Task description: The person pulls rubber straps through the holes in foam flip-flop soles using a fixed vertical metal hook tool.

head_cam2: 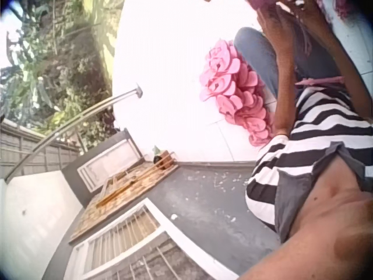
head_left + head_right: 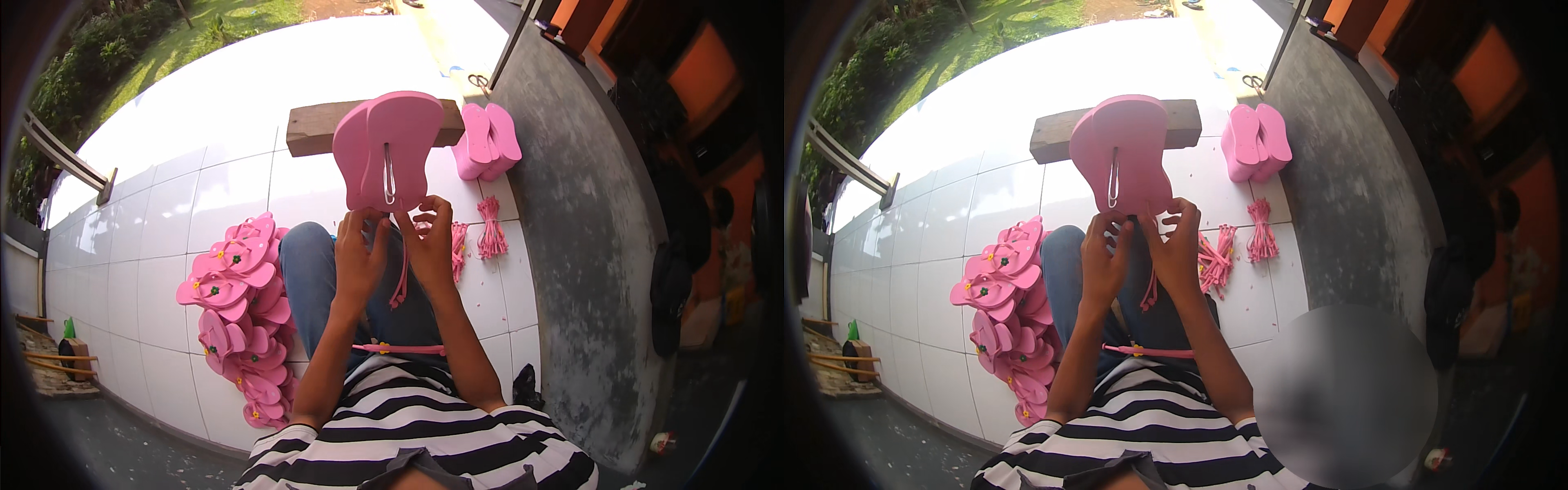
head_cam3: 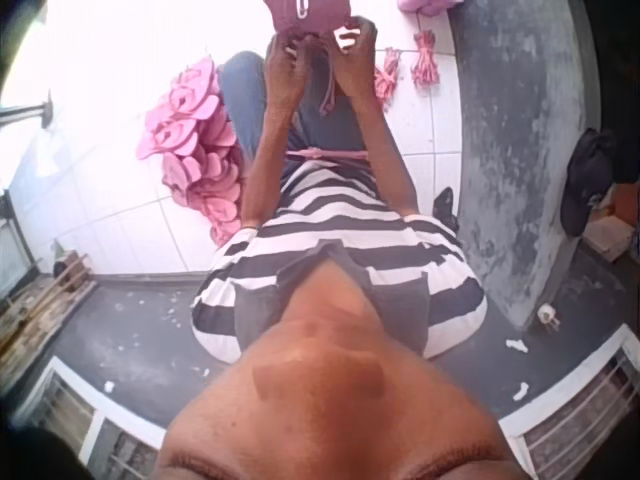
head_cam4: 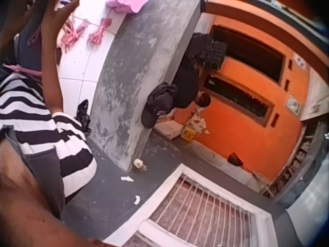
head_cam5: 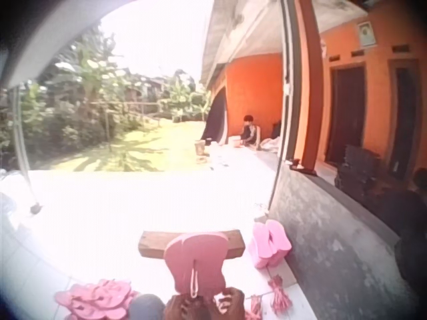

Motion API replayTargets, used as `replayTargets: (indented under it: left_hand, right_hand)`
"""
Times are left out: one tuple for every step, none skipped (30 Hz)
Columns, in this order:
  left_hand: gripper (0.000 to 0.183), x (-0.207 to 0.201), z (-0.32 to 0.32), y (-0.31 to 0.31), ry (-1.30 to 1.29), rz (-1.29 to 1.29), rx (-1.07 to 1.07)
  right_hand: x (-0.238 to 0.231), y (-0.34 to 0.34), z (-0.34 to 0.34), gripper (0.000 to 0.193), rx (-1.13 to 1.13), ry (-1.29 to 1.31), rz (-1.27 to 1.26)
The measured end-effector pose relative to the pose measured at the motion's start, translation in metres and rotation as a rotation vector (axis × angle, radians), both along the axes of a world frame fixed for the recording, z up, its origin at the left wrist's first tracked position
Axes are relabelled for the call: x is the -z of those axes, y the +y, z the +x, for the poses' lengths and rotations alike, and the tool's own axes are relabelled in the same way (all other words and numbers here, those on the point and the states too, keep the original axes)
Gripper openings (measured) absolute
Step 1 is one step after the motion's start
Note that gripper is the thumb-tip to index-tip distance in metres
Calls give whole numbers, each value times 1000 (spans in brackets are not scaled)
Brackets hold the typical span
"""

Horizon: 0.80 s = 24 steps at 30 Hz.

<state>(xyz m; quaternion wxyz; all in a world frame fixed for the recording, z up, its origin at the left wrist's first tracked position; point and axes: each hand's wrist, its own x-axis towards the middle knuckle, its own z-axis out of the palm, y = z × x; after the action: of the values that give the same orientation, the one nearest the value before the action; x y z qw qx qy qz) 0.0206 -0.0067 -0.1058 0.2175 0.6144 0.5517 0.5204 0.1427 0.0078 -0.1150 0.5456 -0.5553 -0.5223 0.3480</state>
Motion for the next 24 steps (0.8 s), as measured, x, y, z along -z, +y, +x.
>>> replayTargets:
  left_hand:
    - [19, 18, 0, -10, 78, -18, 56]
    - [19, 35, 0, -22, 50, -28, 75]
    - [19, 51, 1, -33, 20, -35, 95]
    - [18, 60, 0, -44, -8, -50, 117]
    - [19, 59, -3, -54, -48, -113, 146]
    - [20, 51, -7, -65, -87, -176, 172]
    - [21, 44, -11, -72, -126, -238, 199]
    - [22, 40, -12, -75, -128, -259, 194]
    - [22, 36, -13, -75, -134, -270, 184]
    - [22, 32, -14, -74, -141, -281, 175]
    - [23, 24, -13, -72, -105, -312, 223]
    - [23, 15, -13, -68, -69, -343, 273]
    - [24, 11, -12, -65, -33, -373, 324]
    - [23, 12, -11, -63, -107, -416, 346]
    - [22, 13, -9, -61, -182, -458, 369]
    - [22, 14, -8, -59, -257, -500, 393]
    - [21, 18, -8, -58, -315, -466, 405]
    - [21, 22, -9, -58, -373, -432, 416]
    - [21, 24, -11, -58, -431, -397, 427]
    - [19, 22, -13, -59, -495, -501, 437]
    - [18, 16, -16, -61, -558, -604, 445]
    - [17, 13, -19, -63, -622, -708, 451]
    - [17, 12, -22, -64, -622, -722, 418]
    - [17, 11, -24, -65, -622, -737, 385]
  right_hand:
    - [21, -11, -3, 36, -101, 80, -69]
    - [38, -26, -4, 25, -172, -36, -76]
    - [50, -39, -6, 25, -182, -18, -102]
    - [58, -52, -8, 25, -191, 3, -135]
    - [60, -63, -7, 25, -225, -4, -123]
    - [56, -73, -2, 25, -260, -8, -110]
    - [49, -80, 4, 24, -295, -13, -97]
    - [37, -85, 14, 25, -336, -193, -139]
    - [28, -89, 19, 25, -384, -161, -179]
    - [21, -95, 22, 25, -431, -128, -219]
    - [18, -99, 26, 25, -475, -100, -260]
    - [20, -102, 28, 24, -497, -121, -234]
    - [24, -103, 30, 24, -519, -142, -208]
    - [26, -104, 30, 24, -546, -163, -179]
    - [26, -105, 29, 25, -546, -59, -275]
    - [24, -105, 27, 25, -543, 45, -371]
    - [22, -105, 26, 25, -538, 155, -464]
    - [19, -103, 26, 25, -527, 184, -459]
    - [15, -103, 25, 24, -516, 213, -454]
    - [13, -104, 24, 23, -501, 252, -454]
    - [10, -104, 24, 23, -498, 238, -471]
    - [7, -104, 24, 22, -495, 223, -489]
    - [6, -103, 24, 21, -494, 207, -502]
    - [8, -104, 27, 20, -476, 203, -502]
